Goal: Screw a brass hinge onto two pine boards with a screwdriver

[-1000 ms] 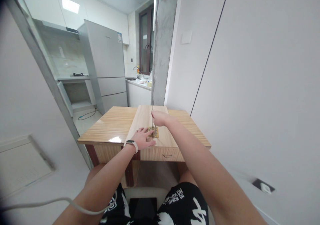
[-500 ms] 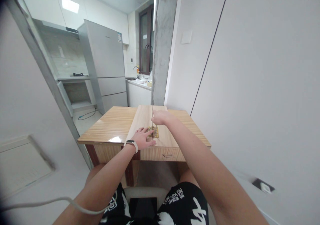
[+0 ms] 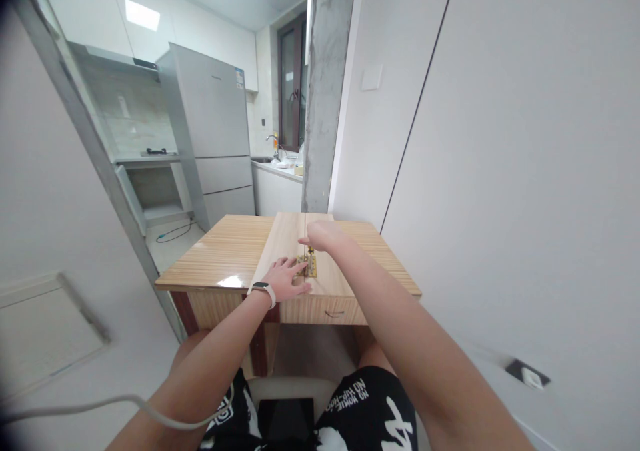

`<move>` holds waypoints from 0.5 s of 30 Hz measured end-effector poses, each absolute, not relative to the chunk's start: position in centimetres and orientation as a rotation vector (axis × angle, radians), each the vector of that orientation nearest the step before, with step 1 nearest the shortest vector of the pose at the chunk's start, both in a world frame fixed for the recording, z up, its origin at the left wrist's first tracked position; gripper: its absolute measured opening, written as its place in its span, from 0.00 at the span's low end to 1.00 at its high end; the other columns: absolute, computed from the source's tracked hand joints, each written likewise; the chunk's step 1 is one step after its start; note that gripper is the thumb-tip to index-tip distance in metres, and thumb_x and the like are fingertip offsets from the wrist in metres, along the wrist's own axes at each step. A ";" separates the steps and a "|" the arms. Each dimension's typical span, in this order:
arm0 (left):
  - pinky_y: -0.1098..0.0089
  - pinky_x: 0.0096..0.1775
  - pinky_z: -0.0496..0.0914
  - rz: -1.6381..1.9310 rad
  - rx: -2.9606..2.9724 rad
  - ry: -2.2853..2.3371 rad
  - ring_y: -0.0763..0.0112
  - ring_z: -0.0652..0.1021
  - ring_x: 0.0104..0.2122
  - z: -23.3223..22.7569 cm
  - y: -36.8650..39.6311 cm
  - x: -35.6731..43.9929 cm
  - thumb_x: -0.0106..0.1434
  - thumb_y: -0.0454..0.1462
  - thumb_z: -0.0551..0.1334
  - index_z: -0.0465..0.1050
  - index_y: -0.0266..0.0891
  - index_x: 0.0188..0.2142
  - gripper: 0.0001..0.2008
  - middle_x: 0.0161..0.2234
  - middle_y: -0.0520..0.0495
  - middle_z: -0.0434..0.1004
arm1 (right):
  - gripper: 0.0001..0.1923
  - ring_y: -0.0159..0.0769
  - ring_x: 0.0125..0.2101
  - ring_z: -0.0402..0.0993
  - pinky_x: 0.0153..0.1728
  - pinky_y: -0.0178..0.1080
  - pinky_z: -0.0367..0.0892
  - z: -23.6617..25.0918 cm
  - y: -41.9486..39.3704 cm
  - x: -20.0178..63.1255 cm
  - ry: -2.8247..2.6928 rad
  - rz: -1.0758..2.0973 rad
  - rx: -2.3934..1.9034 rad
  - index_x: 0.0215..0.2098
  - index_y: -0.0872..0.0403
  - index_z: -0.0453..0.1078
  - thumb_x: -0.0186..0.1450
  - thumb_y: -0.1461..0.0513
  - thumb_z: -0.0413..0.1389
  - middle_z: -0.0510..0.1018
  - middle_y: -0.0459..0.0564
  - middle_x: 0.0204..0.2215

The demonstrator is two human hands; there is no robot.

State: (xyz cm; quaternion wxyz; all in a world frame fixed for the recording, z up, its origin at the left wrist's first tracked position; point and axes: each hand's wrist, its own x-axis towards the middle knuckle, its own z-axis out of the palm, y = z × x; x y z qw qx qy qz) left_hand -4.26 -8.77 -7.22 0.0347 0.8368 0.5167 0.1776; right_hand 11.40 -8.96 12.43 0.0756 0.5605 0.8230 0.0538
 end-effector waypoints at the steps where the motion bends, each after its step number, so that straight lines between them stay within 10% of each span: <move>1: 0.44 0.61 0.56 0.539 2.570 1.592 0.42 0.60 0.64 -7.2 -8.8 -4.3 0.59 0.68 0.53 0.60 0.59 0.67 0.41 0.67 0.47 0.61 | 0.26 0.51 0.50 0.77 0.44 0.43 0.68 12.4 -8.9 11.5 2.470 0.159 1.682 0.49 0.59 0.75 0.72 0.47 0.50 0.80 0.67 0.49; 7: 0.44 0.62 0.55 0.502 2.555 1.620 0.42 0.59 0.64 -6.9 -8.9 -4.2 0.59 0.68 0.53 0.60 0.60 0.67 0.40 0.67 0.48 0.61 | 0.24 0.51 0.50 0.76 0.43 0.44 0.68 12.1 -8.7 11.5 2.487 0.082 1.704 0.61 0.61 0.65 0.72 0.57 0.47 0.77 0.67 0.54; 15: 0.45 0.61 0.57 0.562 2.573 1.592 0.42 0.61 0.63 -7.2 -8.8 -4.4 0.59 0.68 0.54 0.62 0.59 0.66 0.40 0.66 0.47 0.63 | 0.12 0.43 0.47 0.77 0.39 0.37 0.64 11.5 -8.3 12.2 2.569 0.131 1.634 0.51 0.58 0.71 0.72 0.62 0.52 0.80 0.61 0.49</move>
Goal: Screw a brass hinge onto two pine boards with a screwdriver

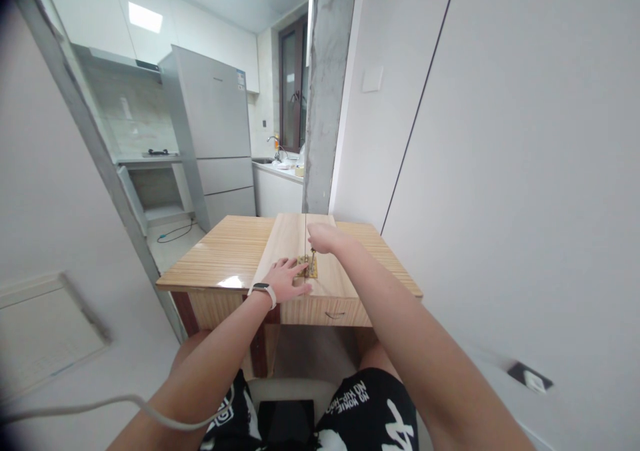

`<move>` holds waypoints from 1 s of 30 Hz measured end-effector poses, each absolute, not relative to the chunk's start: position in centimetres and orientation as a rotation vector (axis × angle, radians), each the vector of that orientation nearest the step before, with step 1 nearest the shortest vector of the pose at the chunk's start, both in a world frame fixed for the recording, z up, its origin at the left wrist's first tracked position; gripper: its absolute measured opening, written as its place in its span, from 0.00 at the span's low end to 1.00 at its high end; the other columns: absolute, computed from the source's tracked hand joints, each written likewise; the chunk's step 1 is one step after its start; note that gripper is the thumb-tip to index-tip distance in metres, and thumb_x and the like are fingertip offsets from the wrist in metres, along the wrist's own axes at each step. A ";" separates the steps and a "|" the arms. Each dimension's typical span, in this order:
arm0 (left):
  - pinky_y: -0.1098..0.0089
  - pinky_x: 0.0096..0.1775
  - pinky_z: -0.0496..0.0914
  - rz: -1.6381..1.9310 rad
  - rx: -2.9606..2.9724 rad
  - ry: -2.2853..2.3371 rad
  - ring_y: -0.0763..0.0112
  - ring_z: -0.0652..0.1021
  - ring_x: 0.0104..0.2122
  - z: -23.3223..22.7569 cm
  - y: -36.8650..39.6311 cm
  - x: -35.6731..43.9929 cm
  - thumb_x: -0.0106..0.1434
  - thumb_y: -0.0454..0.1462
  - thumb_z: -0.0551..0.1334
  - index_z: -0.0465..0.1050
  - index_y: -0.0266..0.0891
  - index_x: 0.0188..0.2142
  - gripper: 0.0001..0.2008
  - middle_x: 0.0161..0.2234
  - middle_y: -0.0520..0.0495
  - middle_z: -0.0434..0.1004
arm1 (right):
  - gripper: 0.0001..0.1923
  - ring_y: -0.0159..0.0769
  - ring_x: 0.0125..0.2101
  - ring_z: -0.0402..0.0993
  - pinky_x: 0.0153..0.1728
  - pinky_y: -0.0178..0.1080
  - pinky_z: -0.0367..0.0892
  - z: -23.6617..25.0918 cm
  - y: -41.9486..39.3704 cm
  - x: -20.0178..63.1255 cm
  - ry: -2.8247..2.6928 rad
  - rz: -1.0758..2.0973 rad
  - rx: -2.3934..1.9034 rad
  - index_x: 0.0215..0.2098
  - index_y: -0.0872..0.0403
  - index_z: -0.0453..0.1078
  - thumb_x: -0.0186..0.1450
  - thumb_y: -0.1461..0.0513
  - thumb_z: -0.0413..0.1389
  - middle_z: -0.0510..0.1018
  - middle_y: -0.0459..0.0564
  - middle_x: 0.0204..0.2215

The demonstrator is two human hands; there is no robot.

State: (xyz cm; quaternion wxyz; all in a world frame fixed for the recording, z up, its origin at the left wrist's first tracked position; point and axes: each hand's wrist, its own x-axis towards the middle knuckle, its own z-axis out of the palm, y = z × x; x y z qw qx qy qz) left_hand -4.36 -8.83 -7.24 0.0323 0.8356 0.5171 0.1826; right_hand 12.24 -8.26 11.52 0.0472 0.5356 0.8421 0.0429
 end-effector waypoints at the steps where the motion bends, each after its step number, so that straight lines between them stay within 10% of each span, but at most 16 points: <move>1: 0.45 0.61 0.57 0.568 2.574 1.590 0.42 0.61 0.63 -7.3 -8.8 -4.4 0.59 0.68 0.53 0.62 0.58 0.66 0.40 0.65 0.47 0.63 | 0.10 0.43 0.46 0.77 0.39 0.36 0.64 11.5 -8.2 12.4 2.586 0.150 1.633 0.49 0.57 0.72 0.72 0.62 0.53 0.80 0.60 0.48; 30: 0.45 0.61 0.57 0.559 2.589 1.598 0.42 0.61 0.63 -7.6 -8.6 -4.4 0.59 0.69 0.53 0.62 0.57 0.67 0.41 0.66 0.47 0.62 | 0.19 0.47 0.49 0.76 0.42 0.40 0.66 11.1 -8.0 13.2 2.544 0.157 1.659 0.53 0.58 0.70 0.74 0.53 0.49 0.79 0.63 0.51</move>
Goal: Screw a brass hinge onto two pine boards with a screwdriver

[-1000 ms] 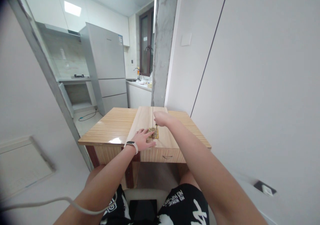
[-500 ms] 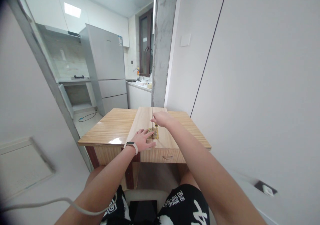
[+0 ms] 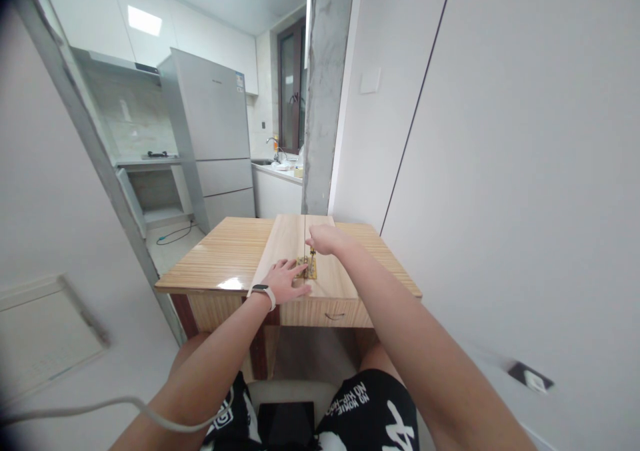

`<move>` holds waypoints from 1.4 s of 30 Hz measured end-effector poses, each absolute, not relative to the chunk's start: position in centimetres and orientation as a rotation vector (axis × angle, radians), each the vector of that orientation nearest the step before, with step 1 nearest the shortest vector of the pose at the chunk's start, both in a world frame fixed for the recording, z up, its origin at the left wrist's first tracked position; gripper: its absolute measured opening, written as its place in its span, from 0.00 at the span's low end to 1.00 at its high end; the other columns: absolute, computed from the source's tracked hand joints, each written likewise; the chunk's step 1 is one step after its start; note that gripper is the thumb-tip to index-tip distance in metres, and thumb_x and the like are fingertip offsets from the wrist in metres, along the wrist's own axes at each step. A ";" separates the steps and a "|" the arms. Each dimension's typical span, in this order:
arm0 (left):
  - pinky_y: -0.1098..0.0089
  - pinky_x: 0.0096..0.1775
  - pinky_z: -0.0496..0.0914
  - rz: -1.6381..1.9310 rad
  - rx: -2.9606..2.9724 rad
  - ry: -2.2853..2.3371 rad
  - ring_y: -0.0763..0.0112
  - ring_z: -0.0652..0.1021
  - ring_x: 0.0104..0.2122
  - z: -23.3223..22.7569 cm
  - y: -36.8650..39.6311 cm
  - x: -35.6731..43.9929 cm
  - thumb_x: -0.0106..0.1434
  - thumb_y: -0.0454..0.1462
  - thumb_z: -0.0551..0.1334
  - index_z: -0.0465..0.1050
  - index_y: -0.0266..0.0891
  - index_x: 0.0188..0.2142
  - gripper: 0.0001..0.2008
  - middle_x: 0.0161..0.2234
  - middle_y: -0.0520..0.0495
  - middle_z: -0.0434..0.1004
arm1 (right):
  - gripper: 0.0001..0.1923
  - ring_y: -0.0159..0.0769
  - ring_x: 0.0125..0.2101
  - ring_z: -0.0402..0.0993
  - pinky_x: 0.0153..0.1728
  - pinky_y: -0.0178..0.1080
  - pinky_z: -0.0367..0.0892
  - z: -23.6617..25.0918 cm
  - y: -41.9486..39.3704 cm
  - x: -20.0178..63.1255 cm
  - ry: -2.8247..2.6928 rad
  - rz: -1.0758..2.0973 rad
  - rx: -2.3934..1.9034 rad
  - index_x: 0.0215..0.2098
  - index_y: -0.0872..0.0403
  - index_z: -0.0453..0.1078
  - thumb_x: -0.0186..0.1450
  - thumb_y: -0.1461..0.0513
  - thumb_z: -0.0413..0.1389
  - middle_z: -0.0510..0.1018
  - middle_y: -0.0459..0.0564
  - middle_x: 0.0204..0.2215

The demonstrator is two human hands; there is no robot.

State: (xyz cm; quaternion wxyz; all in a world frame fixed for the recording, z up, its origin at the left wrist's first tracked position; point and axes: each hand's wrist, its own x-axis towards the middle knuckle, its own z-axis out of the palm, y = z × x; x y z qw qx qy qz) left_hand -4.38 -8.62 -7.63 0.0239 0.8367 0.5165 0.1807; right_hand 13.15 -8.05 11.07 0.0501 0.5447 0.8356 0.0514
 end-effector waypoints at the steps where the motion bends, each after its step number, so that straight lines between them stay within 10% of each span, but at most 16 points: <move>1: 0.45 0.61 0.57 0.565 2.592 1.596 0.42 0.61 0.63 -7.6 -8.6 -4.4 0.59 0.69 0.52 0.62 0.57 0.67 0.42 0.66 0.46 0.62 | 0.19 0.48 0.49 0.76 0.42 0.40 0.65 11.1 -8.0 13.2 2.541 0.167 1.666 0.52 0.57 0.71 0.74 0.52 0.49 0.79 0.63 0.50; 42: 0.44 0.62 0.56 0.527 2.559 1.607 0.42 0.60 0.64 -7.1 -8.9 -4.2 0.59 0.68 0.53 0.61 0.58 0.67 0.41 0.67 0.47 0.61 | 0.16 0.45 0.46 0.77 0.39 0.38 0.65 10.1 -7.8 13.4 2.617 0.048 1.638 0.53 0.57 0.66 0.72 0.58 0.47 0.80 0.61 0.49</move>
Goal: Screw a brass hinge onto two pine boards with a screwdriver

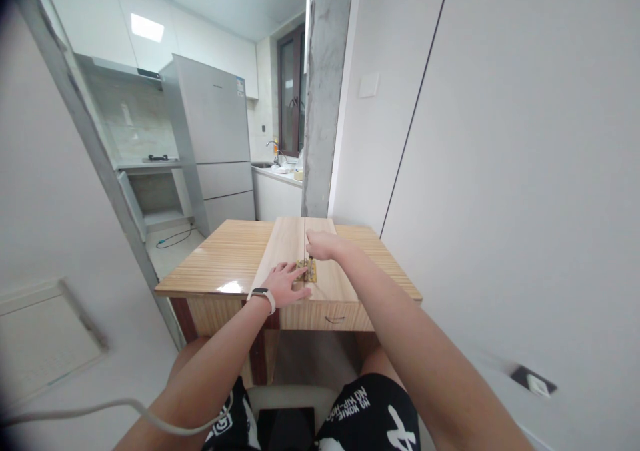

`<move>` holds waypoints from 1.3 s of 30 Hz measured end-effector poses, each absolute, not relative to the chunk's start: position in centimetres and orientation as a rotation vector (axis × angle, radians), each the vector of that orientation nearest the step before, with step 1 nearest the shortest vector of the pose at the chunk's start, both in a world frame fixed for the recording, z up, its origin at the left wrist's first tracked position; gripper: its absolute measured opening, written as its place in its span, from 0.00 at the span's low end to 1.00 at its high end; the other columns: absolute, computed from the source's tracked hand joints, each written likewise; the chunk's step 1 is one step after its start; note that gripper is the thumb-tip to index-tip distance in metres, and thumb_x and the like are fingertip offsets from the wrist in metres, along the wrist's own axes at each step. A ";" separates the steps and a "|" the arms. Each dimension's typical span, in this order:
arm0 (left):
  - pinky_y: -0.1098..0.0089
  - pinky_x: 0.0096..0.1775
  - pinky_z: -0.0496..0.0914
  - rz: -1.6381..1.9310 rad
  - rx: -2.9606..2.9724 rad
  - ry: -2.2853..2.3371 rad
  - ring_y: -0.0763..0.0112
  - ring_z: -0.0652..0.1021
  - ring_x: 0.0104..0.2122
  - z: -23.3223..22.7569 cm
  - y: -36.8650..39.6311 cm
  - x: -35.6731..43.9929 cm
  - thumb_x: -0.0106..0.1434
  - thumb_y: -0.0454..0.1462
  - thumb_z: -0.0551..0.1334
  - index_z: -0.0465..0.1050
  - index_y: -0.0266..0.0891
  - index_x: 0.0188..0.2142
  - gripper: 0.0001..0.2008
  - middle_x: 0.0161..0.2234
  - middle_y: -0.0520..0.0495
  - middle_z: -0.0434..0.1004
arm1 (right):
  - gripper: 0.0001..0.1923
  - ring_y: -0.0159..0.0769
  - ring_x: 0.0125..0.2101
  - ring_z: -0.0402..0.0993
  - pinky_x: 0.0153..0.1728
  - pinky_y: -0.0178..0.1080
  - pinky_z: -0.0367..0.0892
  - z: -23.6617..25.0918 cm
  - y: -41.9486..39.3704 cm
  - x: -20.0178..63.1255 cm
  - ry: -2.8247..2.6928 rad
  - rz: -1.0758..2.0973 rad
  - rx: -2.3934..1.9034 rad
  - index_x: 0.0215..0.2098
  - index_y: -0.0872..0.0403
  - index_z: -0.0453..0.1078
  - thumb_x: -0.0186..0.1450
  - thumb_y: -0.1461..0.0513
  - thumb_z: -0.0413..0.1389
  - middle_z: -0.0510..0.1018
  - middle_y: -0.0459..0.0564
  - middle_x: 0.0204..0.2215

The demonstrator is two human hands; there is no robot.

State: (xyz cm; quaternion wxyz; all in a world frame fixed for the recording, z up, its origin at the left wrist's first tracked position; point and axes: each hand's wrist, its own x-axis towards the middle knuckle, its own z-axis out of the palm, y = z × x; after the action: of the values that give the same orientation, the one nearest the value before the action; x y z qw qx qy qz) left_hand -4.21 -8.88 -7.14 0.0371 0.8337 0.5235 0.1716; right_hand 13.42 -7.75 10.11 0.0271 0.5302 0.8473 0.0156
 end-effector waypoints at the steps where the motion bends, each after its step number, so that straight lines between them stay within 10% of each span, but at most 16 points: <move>1: 0.45 0.62 0.56 0.530 2.561 1.605 0.42 0.60 0.64 -7.1 -8.9 -4.2 0.59 0.68 0.53 0.61 0.58 0.67 0.41 0.67 0.47 0.61 | 0.16 0.45 0.46 0.77 0.39 0.38 0.65 10.2 -7.8 13.4 2.607 0.055 1.642 0.53 0.57 0.67 0.73 0.57 0.47 0.80 0.61 0.49; 39: 0.45 0.62 0.56 0.553 2.565 1.598 0.43 0.61 0.64 -7.3 -8.9 -4.1 0.59 0.67 0.54 0.62 0.59 0.67 0.40 0.66 0.47 0.62 | 0.21 0.47 0.48 0.77 0.43 0.40 0.67 10.1 -7.8 13.6 2.539 0.175 1.741 0.49 0.56 0.74 0.73 0.50 0.48 0.80 0.63 0.49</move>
State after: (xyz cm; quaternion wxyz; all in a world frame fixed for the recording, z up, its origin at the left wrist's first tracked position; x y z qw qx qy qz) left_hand -4.14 -8.89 -7.26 0.0348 0.8344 0.5199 0.1798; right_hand 13.63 -7.82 10.11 0.0291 0.5643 0.8231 0.0567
